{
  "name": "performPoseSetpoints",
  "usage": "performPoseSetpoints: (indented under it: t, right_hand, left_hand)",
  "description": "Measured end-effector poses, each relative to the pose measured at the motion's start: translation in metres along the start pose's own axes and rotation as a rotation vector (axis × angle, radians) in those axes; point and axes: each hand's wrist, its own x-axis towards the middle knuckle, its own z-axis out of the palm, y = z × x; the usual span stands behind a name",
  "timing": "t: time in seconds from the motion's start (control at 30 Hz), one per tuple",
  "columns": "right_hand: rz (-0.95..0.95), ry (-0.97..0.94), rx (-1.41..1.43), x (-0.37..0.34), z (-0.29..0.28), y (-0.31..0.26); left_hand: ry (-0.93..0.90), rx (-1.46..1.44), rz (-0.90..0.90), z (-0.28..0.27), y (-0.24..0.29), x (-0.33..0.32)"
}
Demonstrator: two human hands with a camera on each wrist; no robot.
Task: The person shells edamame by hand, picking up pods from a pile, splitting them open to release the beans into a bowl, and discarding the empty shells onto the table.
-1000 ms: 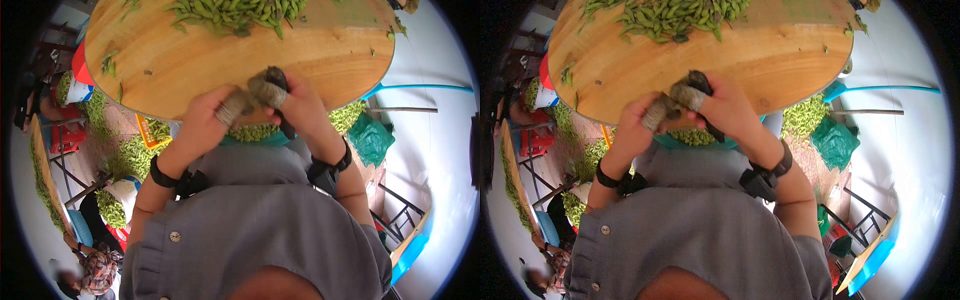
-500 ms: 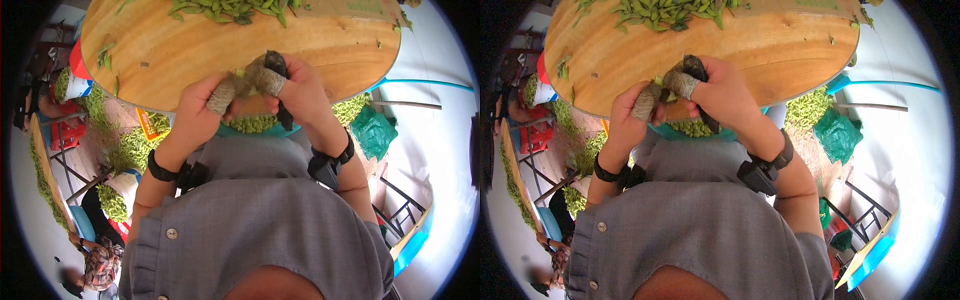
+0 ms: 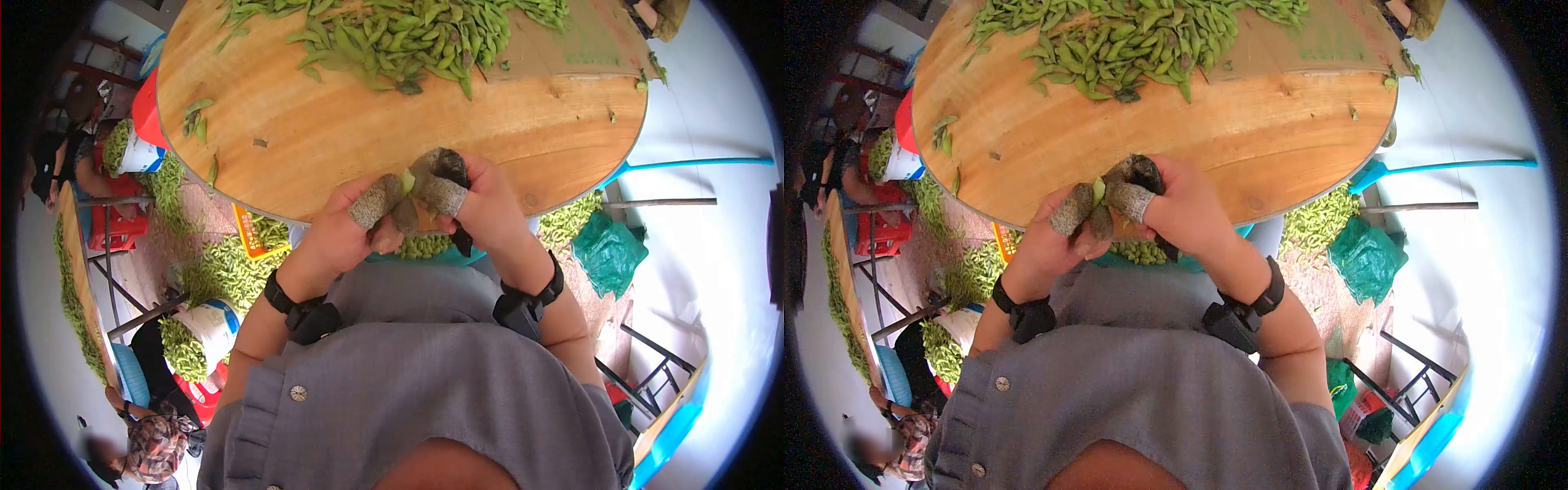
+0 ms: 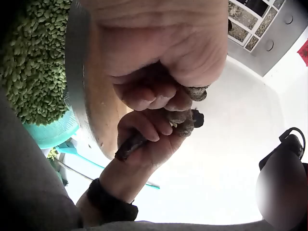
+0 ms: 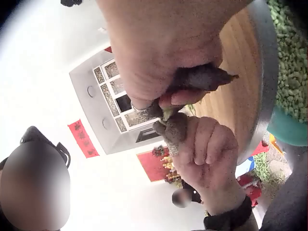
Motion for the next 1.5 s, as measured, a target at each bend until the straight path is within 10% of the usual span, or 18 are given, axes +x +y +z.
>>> performPoseSetpoints:
  t: [0.27,0.57,0.63,0.67,0.73,0.87,0.93,1.03,1.23,1.33,1.5]
  right_hand:
    - [0.003,-0.078,0.071,0.001,0.0,-0.002]
    - [-0.142,0.032,0.005,0.004,0.007,0.01]
    - [-0.042,0.115,0.124,0.006,0.006,0.01]
    - [-0.041,0.111,0.123,0.006,0.006,0.009]
    - [0.009,0.116,0.12,0.006,0.005,0.007]
    - [-0.126,0.14,-0.051,0.009,0.008,0.012]
    - [-0.235,0.236,-0.33,0.009,0.009,0.018]
    - [-0.452,0.273,-0.713,0.007,0.013,0.009]
    - [-0.87,0.172,-1.339,0.006,0.024,0.015]
    - [-0.903,0.104,-1.306,0.01,0.037,0.018]
    - [-0.974,-0.01,-1.208,0.007,0.035,0.013]
  left_hand:
    - [-0.058,0.041,0.006,-0.007,0.0,0.003]
    - [-0.276,-0.69,-0.185,-0.006,-0.006,0.009]
    - [0.13,0.379,-0.103,0.002,0.011,0.01]
    - [0.133,0.377,-0.101,0.002,0.01,0.011]
    - [0.187,1.011,0.493,0.003,0.009,0.012]
    - [0.205,1.294,0.647,-0.001,0.01,0.011]
    - [0.249,0.586,0.115,-0.002,0.007,0.01]
    - [0.316,-0.039,-0.117,-0.003,0.0,0.016]
    - [0.367,-0.225,-0.124,0.016,0.015,0.014]
    - [0.21,-0.178,0.096,-0.014,-0.003,0.019]
    - [0.327,-0.397,-0.027,-0.018,0.01,0.019]
